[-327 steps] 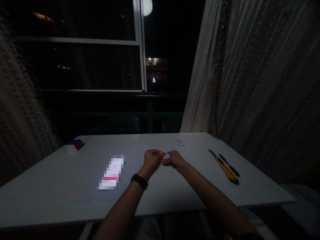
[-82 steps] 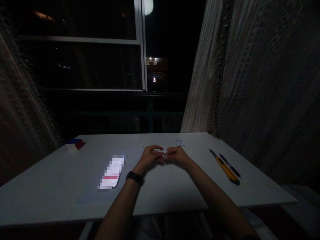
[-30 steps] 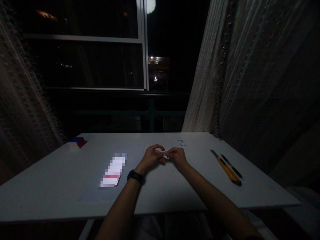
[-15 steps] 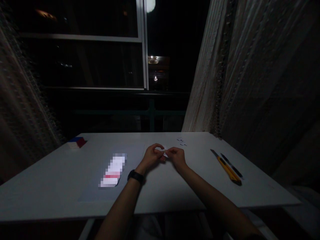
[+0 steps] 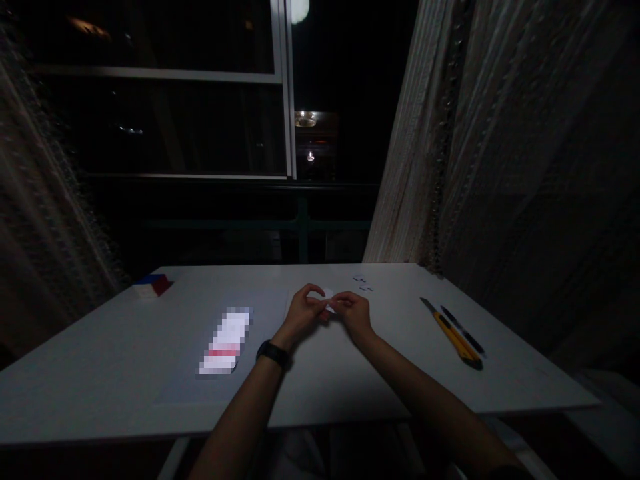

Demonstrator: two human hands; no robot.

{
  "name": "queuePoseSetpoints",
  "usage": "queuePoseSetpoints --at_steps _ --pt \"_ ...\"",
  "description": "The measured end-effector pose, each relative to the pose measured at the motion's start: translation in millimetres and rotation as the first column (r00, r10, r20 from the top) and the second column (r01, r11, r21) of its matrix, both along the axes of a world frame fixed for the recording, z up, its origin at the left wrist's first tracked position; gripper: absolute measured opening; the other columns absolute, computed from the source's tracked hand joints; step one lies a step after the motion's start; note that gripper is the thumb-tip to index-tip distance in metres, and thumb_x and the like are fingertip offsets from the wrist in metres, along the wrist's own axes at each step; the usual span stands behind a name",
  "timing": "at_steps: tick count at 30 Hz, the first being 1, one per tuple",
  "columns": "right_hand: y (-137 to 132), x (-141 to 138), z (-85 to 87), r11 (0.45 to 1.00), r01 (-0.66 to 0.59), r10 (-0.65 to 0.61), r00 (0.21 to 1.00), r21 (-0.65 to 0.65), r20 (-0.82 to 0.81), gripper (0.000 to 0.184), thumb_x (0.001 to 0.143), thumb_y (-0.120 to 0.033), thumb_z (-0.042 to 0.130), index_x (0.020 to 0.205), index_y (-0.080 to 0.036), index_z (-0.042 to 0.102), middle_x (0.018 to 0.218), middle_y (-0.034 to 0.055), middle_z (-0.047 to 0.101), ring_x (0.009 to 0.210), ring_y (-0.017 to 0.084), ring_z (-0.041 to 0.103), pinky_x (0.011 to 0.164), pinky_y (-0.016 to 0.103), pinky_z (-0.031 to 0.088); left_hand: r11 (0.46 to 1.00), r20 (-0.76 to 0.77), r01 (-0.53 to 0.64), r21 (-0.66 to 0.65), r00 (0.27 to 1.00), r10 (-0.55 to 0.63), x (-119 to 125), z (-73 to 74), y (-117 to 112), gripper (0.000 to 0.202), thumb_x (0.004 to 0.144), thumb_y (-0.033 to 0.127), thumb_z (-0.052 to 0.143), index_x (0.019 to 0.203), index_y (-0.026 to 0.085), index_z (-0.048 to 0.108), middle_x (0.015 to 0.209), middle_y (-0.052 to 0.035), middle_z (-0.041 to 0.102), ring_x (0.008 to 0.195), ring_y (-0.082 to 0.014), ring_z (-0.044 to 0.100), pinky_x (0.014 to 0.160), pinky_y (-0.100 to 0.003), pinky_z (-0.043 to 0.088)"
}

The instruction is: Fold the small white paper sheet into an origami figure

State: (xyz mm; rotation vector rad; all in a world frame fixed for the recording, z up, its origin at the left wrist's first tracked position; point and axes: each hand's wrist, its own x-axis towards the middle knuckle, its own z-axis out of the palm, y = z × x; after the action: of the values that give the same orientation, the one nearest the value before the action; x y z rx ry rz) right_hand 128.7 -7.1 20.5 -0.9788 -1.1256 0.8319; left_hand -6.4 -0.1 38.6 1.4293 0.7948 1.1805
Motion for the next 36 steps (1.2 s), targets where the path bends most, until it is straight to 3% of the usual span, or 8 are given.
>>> queuePoseSetpoints --at_steps 8,19,29,36 --pt "3 2 -2.5 0.998 -0.022 0.018 0.997 -0.052 -0.079 0.026 0.045 -0.035 0.077 0.051 -0.015 0.061 0.049 0.0021 0.06 0.046 0.013 0.05 0.048 0.026 0.039 0.998 -0.039 0.03 0.057 0.999 -0.028 0 1.6 -1 0.027 0.064 0.032 0.067 0.078 0.014 0.053 0.052 0.0004 0.06 0.045 -0.0112 0.055 0.046 -0.021 0.04" --pt "3 10 1.4 0.976 -0.215 0.211 0.973 -0.041 -0.098 0.033 0.057 -0.047 0.069 0.062 -0.015 0.066 0.049 0.0004 0.058 0.048 0.012 0.051 0.051 0.026 0.04 0.988 -0.095 -0.093 0.126 0.99 0.105 -4 -0.7 4 0.023 0.063 0.034 0.069 0.067 0.013 0.059 0.053 -0.0022 0.062 0.048 -0.012 0.055 0.049 -0.022 0.041" --pt "4 11 -3.4 0.974 -0.224 0.223 0.974 -0.043 -0.034 0.031 0.051 -0.039 0.075 0.066 -0.014 0.064 0.057 0.0027 0.064 0.051 0.014 0.056 0.054 0.026 0.042 0.993 -0.07 -0.07 0.096 0.995 0.077 -5 1.8 -1 0.03 0.061 0.033 0.07 0.08 0.013 0.059 0.053 -0.0007 0.062 0.046 -0.0121 0.055 0.048 -0.022 0.042" --pt "1 13 -2.2 0.943 -0.331 0.327 0.941 -0.03 -0.083 0.045 0.053 -0.039 0.075 0.087 -0.019 0.052 0.061 0.0013 0.066 0.057 0.018 0.062 0.057 0.028 0.046 0.993 -0.02 -0.088 0.076 0.996 0.09 -3 3.6 -2 0.035 0.057 0.031 0.072 0.079 0.017 0.049 0.05 0.0036 0.059 0.044 -0.0114 0.054 0.047 -0.022 0.042"
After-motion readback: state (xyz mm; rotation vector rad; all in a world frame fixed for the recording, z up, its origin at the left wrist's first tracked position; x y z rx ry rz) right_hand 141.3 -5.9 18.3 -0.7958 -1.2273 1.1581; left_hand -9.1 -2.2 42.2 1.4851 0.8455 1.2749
